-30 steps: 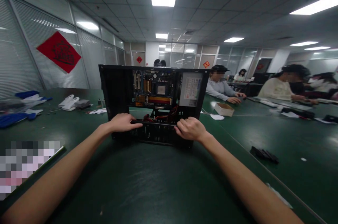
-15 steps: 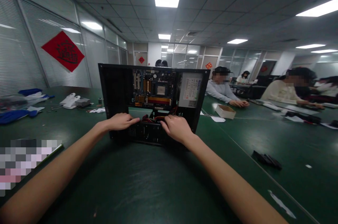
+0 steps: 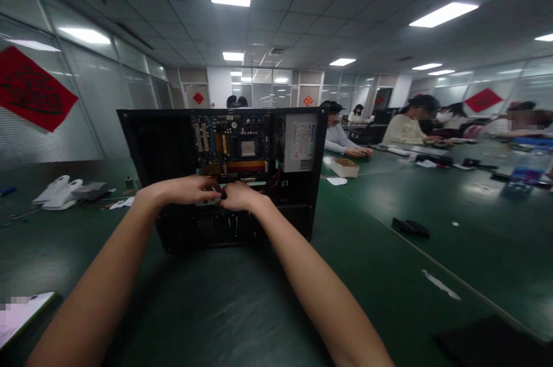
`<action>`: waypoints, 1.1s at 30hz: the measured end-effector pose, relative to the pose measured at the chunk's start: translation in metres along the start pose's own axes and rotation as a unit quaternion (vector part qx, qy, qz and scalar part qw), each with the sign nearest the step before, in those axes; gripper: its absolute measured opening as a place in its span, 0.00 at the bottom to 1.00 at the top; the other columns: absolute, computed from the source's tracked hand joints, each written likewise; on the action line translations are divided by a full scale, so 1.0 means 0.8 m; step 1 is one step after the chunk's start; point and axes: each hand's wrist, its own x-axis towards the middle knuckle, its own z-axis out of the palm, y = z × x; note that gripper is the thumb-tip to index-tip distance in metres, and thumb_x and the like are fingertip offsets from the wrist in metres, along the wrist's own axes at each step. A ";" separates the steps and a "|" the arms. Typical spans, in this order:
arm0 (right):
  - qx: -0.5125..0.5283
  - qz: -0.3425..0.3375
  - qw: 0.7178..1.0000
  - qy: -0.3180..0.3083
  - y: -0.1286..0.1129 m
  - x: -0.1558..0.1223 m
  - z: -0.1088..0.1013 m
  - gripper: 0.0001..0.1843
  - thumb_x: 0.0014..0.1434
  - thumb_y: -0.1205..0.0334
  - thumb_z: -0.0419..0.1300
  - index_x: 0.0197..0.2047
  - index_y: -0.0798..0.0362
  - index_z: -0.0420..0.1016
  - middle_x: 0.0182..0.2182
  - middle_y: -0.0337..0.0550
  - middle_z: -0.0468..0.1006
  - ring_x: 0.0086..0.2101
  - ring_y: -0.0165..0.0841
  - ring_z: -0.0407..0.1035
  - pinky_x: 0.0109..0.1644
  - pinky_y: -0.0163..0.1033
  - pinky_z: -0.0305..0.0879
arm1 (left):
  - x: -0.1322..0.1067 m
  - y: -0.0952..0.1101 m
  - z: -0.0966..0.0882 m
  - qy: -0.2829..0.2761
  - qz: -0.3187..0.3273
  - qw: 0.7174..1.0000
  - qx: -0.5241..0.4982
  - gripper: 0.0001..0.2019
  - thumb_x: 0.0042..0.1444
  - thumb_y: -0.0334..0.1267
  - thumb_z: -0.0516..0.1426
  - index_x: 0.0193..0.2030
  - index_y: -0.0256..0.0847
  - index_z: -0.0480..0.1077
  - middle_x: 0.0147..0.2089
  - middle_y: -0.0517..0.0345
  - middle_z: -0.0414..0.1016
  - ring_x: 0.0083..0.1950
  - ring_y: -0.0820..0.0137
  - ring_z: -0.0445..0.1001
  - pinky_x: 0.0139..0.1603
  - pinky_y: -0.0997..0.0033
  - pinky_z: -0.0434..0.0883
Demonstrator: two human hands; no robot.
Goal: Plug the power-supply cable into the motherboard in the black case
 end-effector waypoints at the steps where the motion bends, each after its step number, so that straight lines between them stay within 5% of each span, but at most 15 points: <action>1: 0.008 0.000 1.000 -0.007 -0.002 0.001 -0.001 0.18 0.65 0.53 0.60 0.48 0.55 0.83 0.44 0.52 0.84 0.44 0.42 0.78 0.40 0.36 0.64 | 0.004 -0.004 0.001 -0.003 0.001 1.000 0.011 0.23 0.60 0.51 0.55 0.54 0.40 0.76 0.53 0.48 0.81 0.50 0.58 0.78 0.49 0.68 0.71; 6: 0.053 0.047 0.997 0.040 -0.004 -0.002 -0.004 0.15 0.61 0.55 0.63 0.46 0.56 0.84 0.43 0.51 0.85 0.44 0.40 0.77 0.40 0.34 0.63 | 0.018 -0.025 0.016 -0.028 0.029 0.999 0.019 0.30 0.57 0.56 0.58 0.60 0.37 0.71 0.63 0.43 0.74 0.62 0.53 0.73 0.61 0.62 0.67; 10: 0.073 0.090 0.982 0.148 -0.004 -0.012 -0.018 0.15 0.63 0.55 0.60 0.37 0.56 0.85 0.35 0.50 0.85 0.37 0.37 0.76 0.35 0.36 0.59 | 0.023 -0.018 0.020 0.024 0.127 0.991 -0.025 0.36 0.58 0.58 0.57 0.67 0.38 0.64 0.71 0.44 0.64 0.70 0.55 0.64 0.69 0.61 0.60; 15: 0.137 0.088 0.962 0.218 -0.002 -0.042 -0.055 0.18 0.64 0.55 0.59 0.31 0.57 0.83 0.27 0.46 0.81 0.29 0.32 0.71 0.31 0.35 0.54 | 0.019 0.002 0.013 0.100 0.160 0.976 -0.107 0.34 0.59 0.53 0.59 0.68 0.39 0.63 0.70 0.45 0.67 0.66 0.56 0.69 0.64 0.63 0.66; 20: 0.180 0.086 0.960 0.198 0.007 -0.075 -0.082 0.25 0.64 0.45 0.58 0.29 0.58 0.81 0.20 0.41 0.75 0.23 0.29 0.66 0.27 0.35 0.51 | 0.014 0.022 0.007 0.157 0.192 0.957 -0.153 0.27 0.61 0.48 0.59 0.66 0.42 0.67 0.62 0.50 0.75 0.58 0.59 0.74 0.58 0.63 0.69; 27: 0.158 0.077 0.960 0.219 0.001 -0.084 -0.092 0.24 0.64 0.48 0.60 0.23 0.56 0.75 0.19 0.38 0.70 0.23 0.27 0.62 0.29 0.35 0.49 | 0.027 0.052 0.019 0.287 0.162 0.936 -0.121 0.14 0.61 0.39 0.58 0.50 0.34 0.76 0.46 0.48 0.81 0.43 0.61 0.78 0.45 0.66 0.71; 33: 0.147 0.032 0.961 0.230 -0.004 -0.074 -0.088 0.26 0.70 0.50 0.54 0.23 0.56 0.73 0.20 0.38 0.70 0.24 0.27 0.62 0.31 0.36 0.50 | 0.022 0.060 0.026 0.410 0.007 0.911 -0.039 0.17 0.61 0.33 0.56 0.56 0.34 0.73 0.48 0.42 0.81 0.47 0.56 0.79 0.46 0.66 0.71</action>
